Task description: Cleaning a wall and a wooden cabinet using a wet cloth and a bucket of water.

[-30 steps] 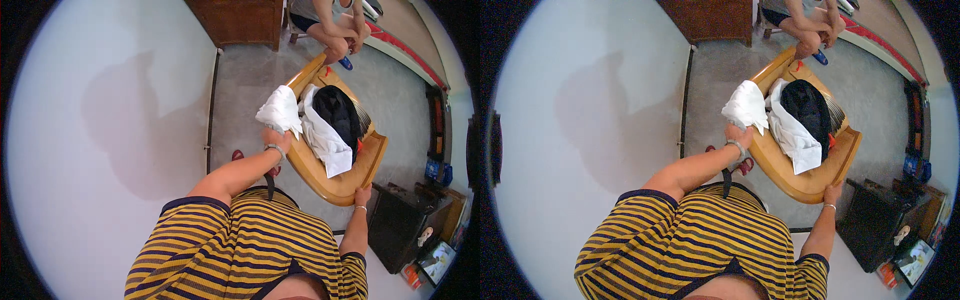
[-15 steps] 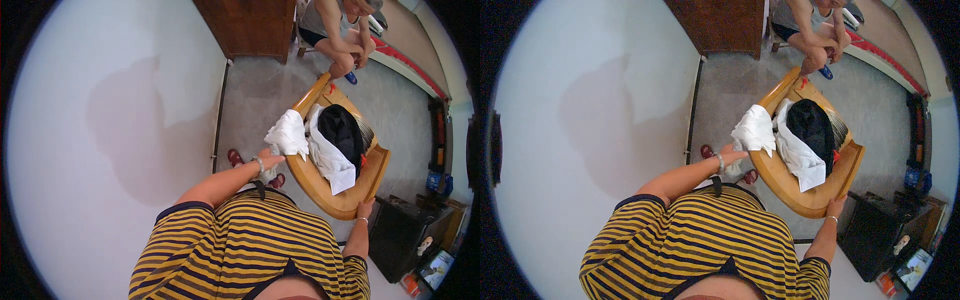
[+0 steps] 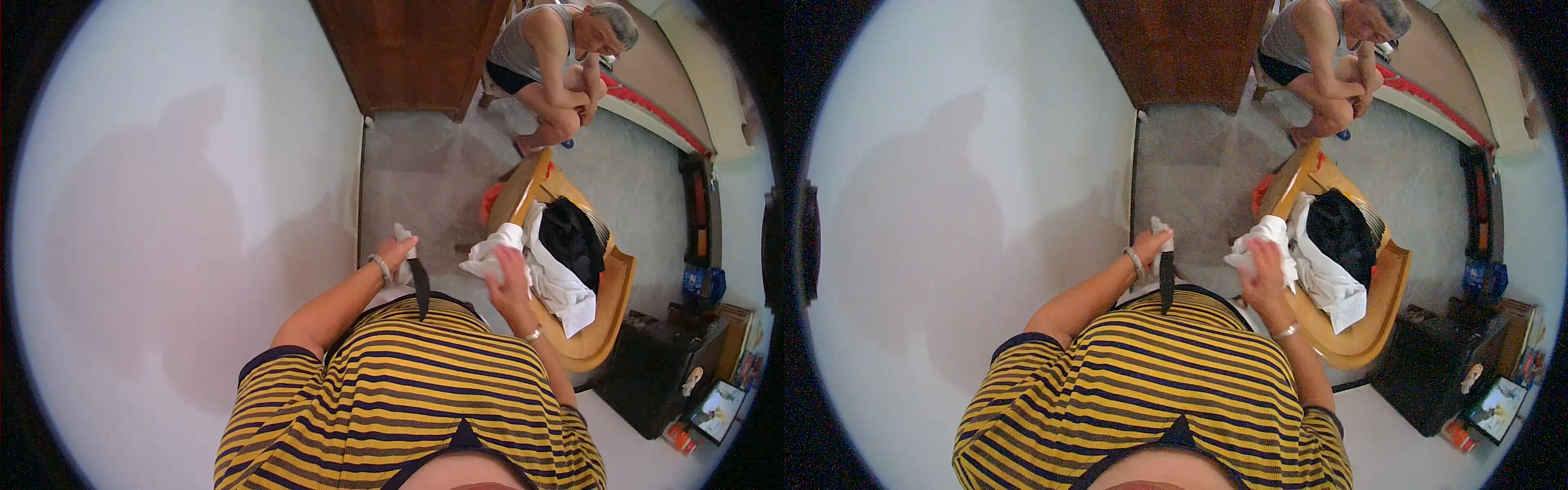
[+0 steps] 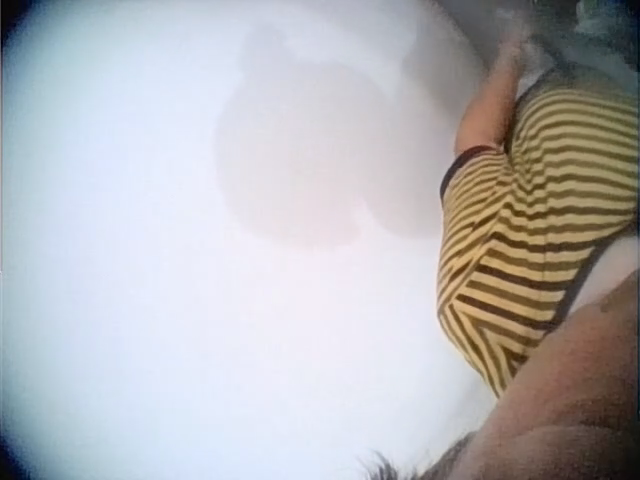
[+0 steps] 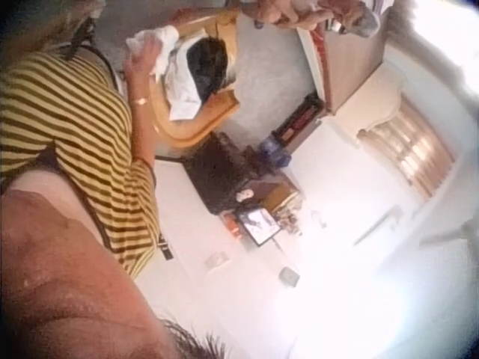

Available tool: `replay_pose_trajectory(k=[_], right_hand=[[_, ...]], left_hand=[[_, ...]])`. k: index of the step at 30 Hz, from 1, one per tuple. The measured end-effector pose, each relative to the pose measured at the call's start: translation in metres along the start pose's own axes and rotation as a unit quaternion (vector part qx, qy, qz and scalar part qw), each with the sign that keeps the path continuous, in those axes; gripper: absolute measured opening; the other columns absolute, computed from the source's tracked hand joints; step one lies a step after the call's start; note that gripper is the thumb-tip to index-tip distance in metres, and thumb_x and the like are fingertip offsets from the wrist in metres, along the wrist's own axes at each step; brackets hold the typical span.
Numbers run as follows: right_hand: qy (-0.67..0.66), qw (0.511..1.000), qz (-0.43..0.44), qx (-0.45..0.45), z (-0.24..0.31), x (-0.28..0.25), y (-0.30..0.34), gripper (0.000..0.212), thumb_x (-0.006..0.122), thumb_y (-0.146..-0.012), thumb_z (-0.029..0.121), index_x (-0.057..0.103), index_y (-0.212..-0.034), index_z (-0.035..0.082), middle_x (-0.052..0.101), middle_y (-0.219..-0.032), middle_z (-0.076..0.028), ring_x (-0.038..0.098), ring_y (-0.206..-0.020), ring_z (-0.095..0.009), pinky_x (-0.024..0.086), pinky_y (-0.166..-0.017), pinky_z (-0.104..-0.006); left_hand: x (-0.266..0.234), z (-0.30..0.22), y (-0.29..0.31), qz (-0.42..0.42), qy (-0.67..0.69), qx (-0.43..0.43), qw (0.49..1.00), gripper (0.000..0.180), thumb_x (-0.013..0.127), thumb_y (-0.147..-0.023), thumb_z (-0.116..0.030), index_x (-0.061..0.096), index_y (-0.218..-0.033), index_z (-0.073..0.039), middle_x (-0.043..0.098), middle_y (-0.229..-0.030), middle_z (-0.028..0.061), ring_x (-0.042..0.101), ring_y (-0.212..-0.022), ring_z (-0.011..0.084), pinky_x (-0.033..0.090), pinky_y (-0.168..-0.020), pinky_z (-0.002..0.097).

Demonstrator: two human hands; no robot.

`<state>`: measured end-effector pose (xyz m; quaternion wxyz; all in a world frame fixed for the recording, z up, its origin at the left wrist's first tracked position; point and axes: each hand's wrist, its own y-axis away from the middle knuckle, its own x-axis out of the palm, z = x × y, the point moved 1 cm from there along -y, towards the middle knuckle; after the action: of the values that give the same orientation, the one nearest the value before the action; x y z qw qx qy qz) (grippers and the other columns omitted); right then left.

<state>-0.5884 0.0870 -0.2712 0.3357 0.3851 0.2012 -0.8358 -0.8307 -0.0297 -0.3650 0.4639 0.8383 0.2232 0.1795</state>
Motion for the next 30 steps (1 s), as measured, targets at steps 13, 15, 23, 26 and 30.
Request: replay_pose_trajectory(k=[13, 15, 23, 26, 30], right_hand=[[-0.231, 0.967, 0.086, 0.067, 0.025, 0.086, -0.126, 0.056, 0.059, -0.08, 0.03, 0.041, -0.127, 0.006, 0.042, -0.126, -0.021, 0.046, -0.111, -0.036, 0.041, -0.09, -0.0372], [-0.375, 0.914, 0.095, 0.124, 0.006, 0.096, -0.138, 0.052, 0.058, -0.082, 0.031, 0.044, -0.127, 0.008, 0.049, -0.122, -0.015, 0.051, -0.107, -0.028, 0.041, -0.088, -0.0324], [-0.625, 0.708, 0.122, 0.304, -0.039, 0.112, -0.192, 0.047, 0.055, -0.087, 0.024, 0.043, -0.129, 0.006, 0.055, -0.11, -0.005, 0.051, -0.097, -0.014, 0.043, -0.082, -0.0285], [-0.699, 0.622, 0.081, 0.342, -0.045, 0.099, -0.21, 0.051, 0.057, -0.085, 0.026, 0.043, -0.129, 0.004, 0.054, -0.114, -0.005, 0.052, -0.098, -0.016, 0.041, -0.085, -0.0295], [-0.821, 0.416, 0.043, 0.389, -0.063, 0.099, -0.223, 0.048, 0.052, -0.086, 0.022, 0.04, -0.13, 0.007, 0.054, -0.116, -0.007, 0.053, -0.103, -0.021, 0.043, -0.087, -0.0333]], left_hand=[[0.028, -0.119, -0.01, 0.232, 0.212, -0.077, 0.946, 0.04, 0.036, -0.093, -0.041, 0.054, -0.107, -0.008, 0.057, -0.098, 0.0062, 0.056, -0.086, 0.0193, 0.047, -0.074, 0.0358], [0.035, -0.13, -0.016, 0.192, 0.187, -0.04, 0.963, 0.039, 0.036, -0.093, -0.039, 0.053, -0.108, -0.008, 0.057, -0.101, 0.0068, 0.055, -0.089, 0.0197, 0.046, -0.077, 0.0363], [0.04, -0.158, -0.084, 0.153, 0.169, -0.054, 0.972, 0.034, 0.037, -0.094, -0.033, 0.049, -0.113, -0.007, 0.056, -0.105, 0.0077, 0.056, -0.096, 0.0217, 0.045, -0.086, 0.037], [0.063, -0.188, -0.073, 0.126, 0.049, -0.043, 0.99, 0.032, 0.039, -0.094, -0.03, 0.048, -0.115, -0.008, 0.056, -0.106, 0.0078, 0.056, -0.097, 0.0214, 0.045, -0.086, 0.0359], [0.063, -0.202, -0.101, 0.214, 0.06, -0.021, 0.975, 0.031, 0.042, -0.092, -0.025, 0.047, -0.118, -0.008, 0.055, -0.111, 0.0079, 0.055, -0.097, 0.0212, 0.045, -0.085, 0.034]])
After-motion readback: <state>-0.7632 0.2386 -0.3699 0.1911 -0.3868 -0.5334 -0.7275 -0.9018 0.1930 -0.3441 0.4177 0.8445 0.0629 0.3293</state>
